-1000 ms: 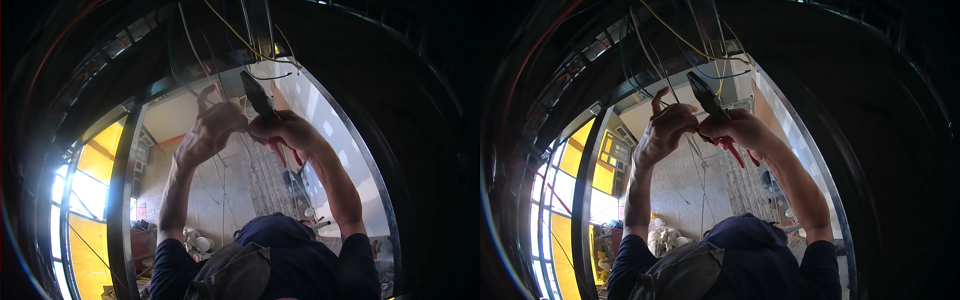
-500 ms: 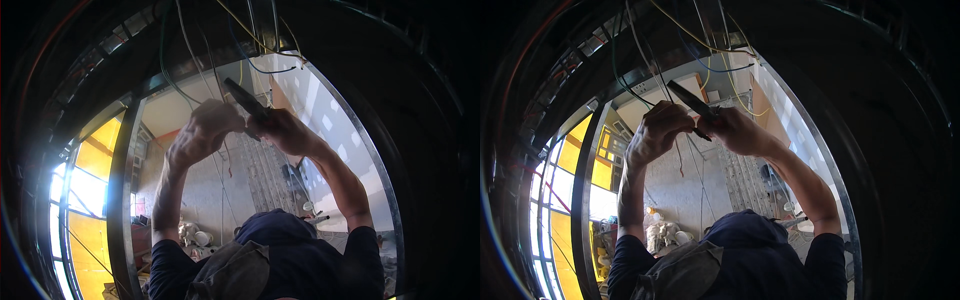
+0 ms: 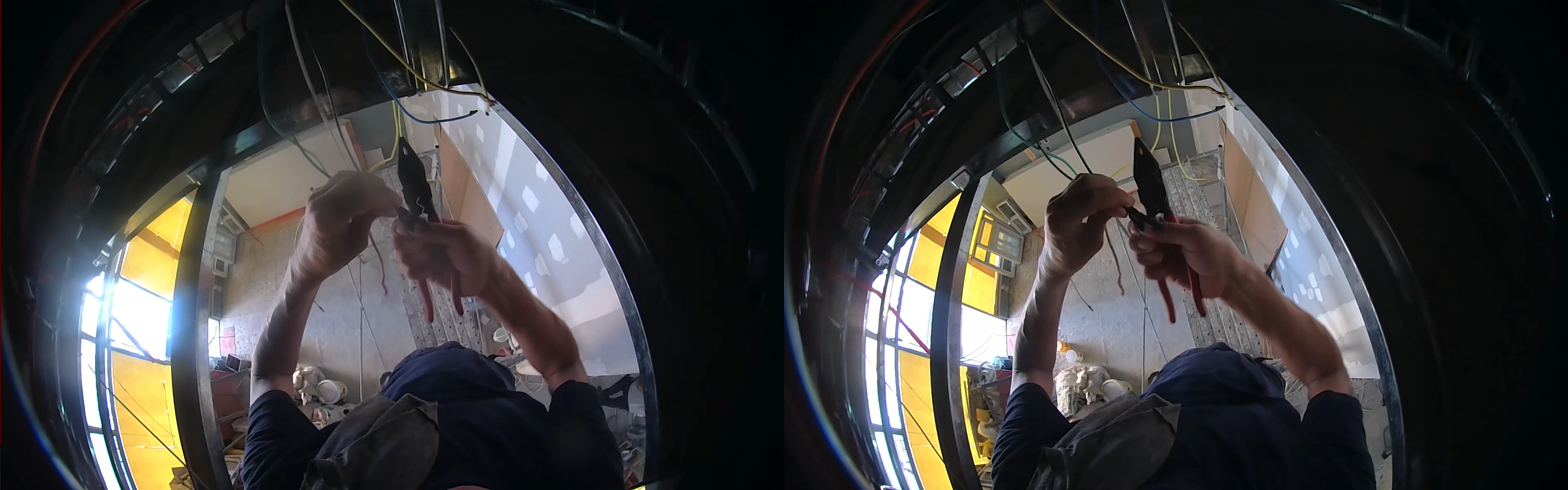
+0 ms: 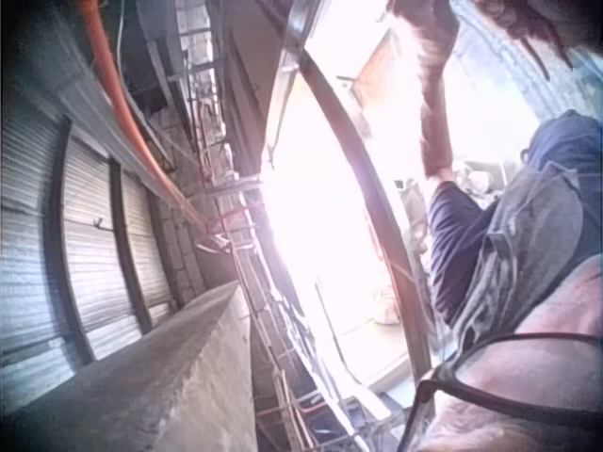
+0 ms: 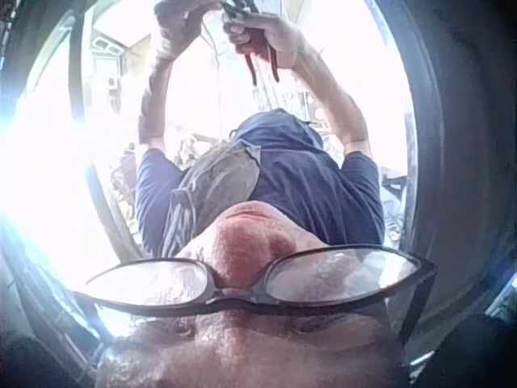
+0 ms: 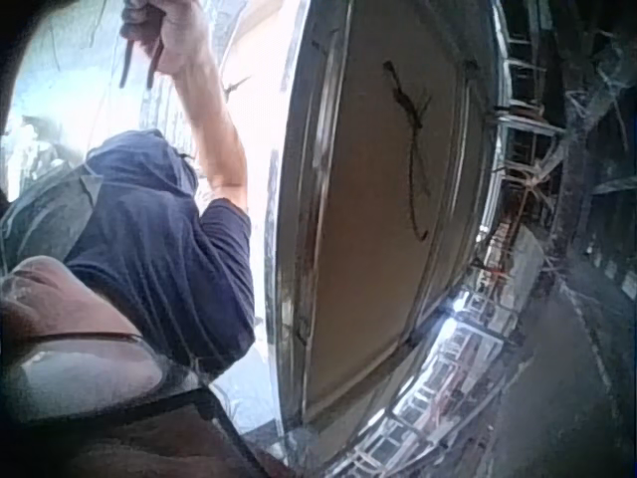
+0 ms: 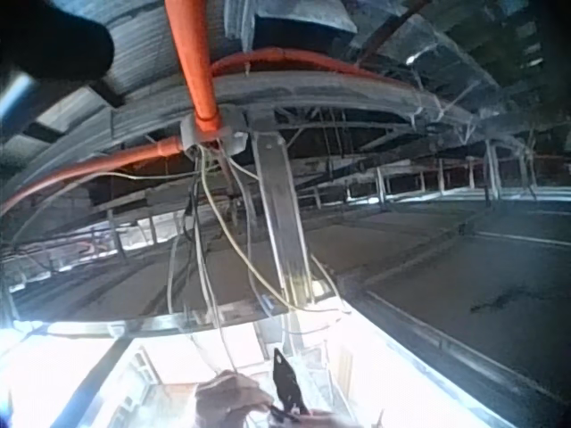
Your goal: The person puts on eyeglasses, removes tape and strips insulation from hanging wires using pliers and by hand, and arranges the wires in the ceiling frame.
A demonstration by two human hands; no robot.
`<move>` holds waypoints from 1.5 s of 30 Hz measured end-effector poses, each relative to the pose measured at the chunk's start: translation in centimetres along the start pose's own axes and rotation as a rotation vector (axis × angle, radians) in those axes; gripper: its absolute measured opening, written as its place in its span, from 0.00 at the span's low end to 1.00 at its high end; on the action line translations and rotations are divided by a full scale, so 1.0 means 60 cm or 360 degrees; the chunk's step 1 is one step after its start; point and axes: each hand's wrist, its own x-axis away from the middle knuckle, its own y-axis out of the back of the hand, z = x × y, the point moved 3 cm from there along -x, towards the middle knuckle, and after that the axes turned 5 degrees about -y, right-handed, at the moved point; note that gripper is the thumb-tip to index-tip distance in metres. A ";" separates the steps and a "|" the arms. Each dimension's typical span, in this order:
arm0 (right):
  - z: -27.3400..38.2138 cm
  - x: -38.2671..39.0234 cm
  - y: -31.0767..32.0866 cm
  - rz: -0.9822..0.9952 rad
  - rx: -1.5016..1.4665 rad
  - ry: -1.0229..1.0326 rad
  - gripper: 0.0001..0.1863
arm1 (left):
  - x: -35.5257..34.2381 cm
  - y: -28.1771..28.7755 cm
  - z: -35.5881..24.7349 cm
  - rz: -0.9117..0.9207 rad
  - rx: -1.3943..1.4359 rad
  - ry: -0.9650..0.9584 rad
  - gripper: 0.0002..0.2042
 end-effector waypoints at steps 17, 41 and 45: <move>0.040 0.038 -0.012 -0.1224 0.3106 0.2295 0.19 | -0.038 -0.010 -0.013 0.0120 -0.0298 0.0089 0.06; -0.034 0.007 0.043 -0.0887 0.0381 0.0483 0.07 | -0.014 -0.012 0.012 0.0027 -0.0048 0.0014 0.08; -0.061 0.027 -0.011 -0.1195 0.0599 0.1033 0.07 | -0.021 -0.005 -0.006 0.0088 -0.0452 0.0004 0.09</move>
